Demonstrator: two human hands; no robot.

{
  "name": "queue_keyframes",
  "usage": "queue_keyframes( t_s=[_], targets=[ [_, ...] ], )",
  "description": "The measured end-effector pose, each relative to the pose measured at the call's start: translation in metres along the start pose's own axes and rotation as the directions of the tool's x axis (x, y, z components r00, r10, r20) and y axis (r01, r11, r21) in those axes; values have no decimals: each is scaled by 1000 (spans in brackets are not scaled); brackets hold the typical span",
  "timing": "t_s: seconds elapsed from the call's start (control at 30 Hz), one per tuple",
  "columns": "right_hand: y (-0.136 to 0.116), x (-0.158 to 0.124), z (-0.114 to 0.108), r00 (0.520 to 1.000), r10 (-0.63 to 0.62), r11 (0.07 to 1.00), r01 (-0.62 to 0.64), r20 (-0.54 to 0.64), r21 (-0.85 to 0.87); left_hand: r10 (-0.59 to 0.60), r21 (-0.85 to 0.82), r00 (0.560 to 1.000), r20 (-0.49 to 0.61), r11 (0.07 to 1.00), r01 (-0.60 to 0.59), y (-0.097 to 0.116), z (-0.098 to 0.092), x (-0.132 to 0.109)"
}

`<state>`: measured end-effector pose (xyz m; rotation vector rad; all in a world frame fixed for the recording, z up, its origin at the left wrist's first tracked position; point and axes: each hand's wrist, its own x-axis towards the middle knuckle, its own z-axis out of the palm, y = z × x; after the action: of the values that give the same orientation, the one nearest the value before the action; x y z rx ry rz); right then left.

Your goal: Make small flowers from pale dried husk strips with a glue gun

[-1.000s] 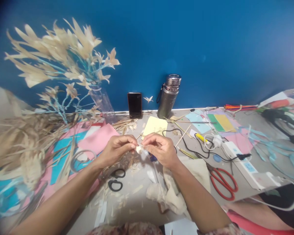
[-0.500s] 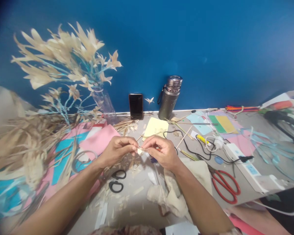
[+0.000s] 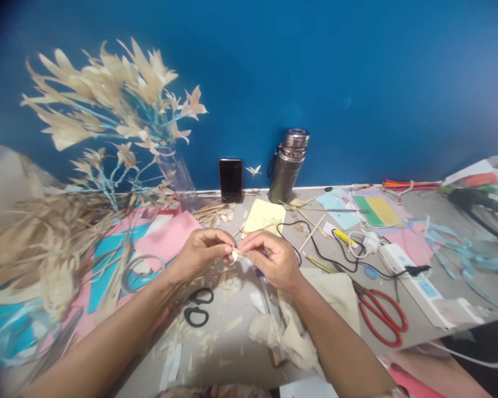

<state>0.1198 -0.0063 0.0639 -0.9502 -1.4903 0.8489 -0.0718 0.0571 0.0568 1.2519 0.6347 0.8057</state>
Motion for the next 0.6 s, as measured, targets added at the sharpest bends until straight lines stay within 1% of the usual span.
queue_keyframes(
  t_s=[0.1, 0.17, 0.4, 0.5, 0.6],
  targets=[
    [0, 0, 1, 1000, -13, 1000, 13, -11, -27, -13, -63, 1000, -26, 998, 11, -3, 1, 1],
    [0, 0, 0, 1000, -14, 999, 13, -14, -36, -13, -78, 1000, -27, 997, 11, -2, 2, 1],
    [-3, 1, -1, 999, -20, 1000, 20, 48, 0, 0, -30, 999, 42, 1000, 1, 12, 4, -3],
    [-3, 0, -1, 998, -28, 1000, 28, 59, 3, 0, -2, 998, 57, 1000, 0, 13, 3, -3],
    [-3, 0, -2, 998, 2, 1000, -3, 63, 16, -7, 15, 998, 68, 1000, 6, 11, 2, -3]
  ],
)
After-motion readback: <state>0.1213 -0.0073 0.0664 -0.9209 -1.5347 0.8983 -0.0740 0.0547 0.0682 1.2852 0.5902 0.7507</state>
